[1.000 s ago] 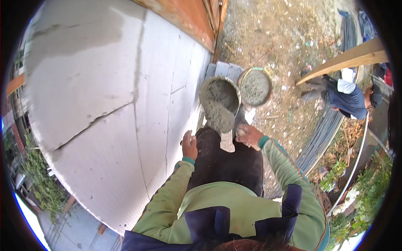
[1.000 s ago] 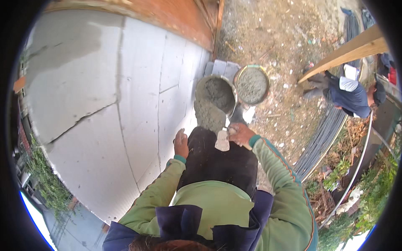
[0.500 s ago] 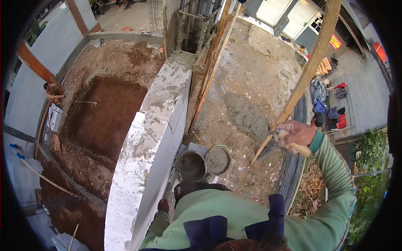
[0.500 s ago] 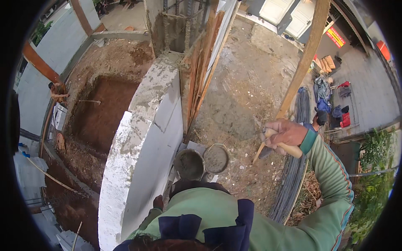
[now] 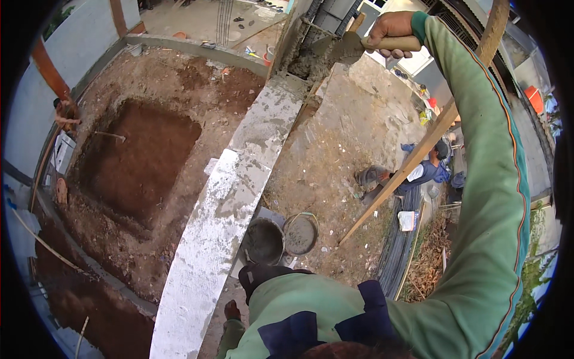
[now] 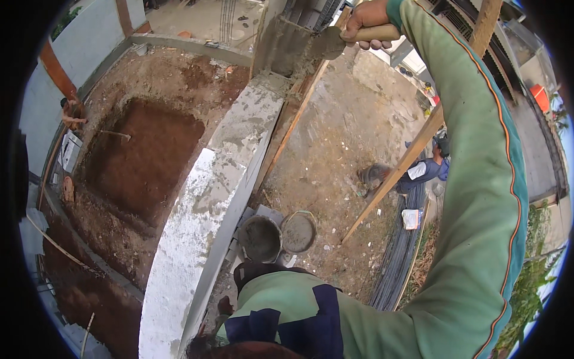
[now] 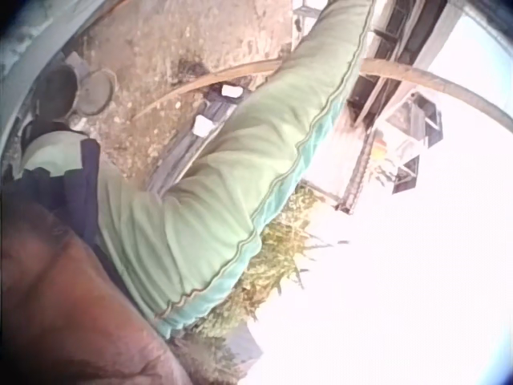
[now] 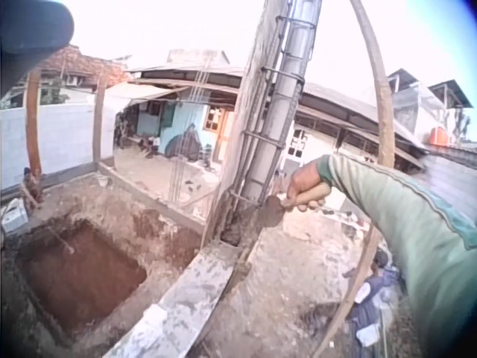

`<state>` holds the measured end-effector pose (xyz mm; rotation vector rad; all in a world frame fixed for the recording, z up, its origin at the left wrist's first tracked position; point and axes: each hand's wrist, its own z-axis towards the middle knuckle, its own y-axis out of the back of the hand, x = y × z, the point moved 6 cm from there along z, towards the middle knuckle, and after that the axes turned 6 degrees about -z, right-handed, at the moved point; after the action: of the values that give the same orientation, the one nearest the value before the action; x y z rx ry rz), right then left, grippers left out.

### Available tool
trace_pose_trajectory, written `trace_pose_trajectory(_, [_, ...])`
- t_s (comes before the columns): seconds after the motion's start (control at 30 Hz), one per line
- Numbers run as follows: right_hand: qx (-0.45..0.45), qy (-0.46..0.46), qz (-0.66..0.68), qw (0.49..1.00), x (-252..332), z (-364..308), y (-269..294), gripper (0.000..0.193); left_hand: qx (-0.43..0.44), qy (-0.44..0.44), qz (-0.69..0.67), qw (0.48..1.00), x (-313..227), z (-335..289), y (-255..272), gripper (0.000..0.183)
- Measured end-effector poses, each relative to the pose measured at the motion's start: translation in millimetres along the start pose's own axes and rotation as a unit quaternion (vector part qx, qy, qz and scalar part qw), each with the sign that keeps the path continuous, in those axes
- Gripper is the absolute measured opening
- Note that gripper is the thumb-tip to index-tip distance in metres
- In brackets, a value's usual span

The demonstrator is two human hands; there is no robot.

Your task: The person applies wet cement mortar to the top of a concrete block wall using a trowel, scooping mortar from a bucket and spreading it onto the wall and into a vertical rebar column.

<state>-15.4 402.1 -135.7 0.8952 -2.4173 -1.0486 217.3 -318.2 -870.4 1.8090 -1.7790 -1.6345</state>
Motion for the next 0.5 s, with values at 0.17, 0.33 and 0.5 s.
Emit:
trace_pose_trajectory(0.17, [-0.067, 0.074, 0.189, 0.977, -51.5, -35.0, -30.4, 0.034, 0.016, 0.040, 0.032, 0.999, 28.1, -19.3, -39.2, 0.021])
trace_pose_trajectory(0.33, [-0.146, 0.125, 0.442, 0.876, -102.4, -19.0, -157.4, 0.030, 0.021, -0.016, 0.042, 0.999, 29.4, 2.7, -28.2, 0.023])
trace_pose_trajectory(0.5, [-0.150, 0.114, 0.554, 0.811, -59.6, -0.9, -192.5, 0.025, 0.047, 0.157, -0.091, 0.982, 58.3, 34.0, -9.6, 0.026])
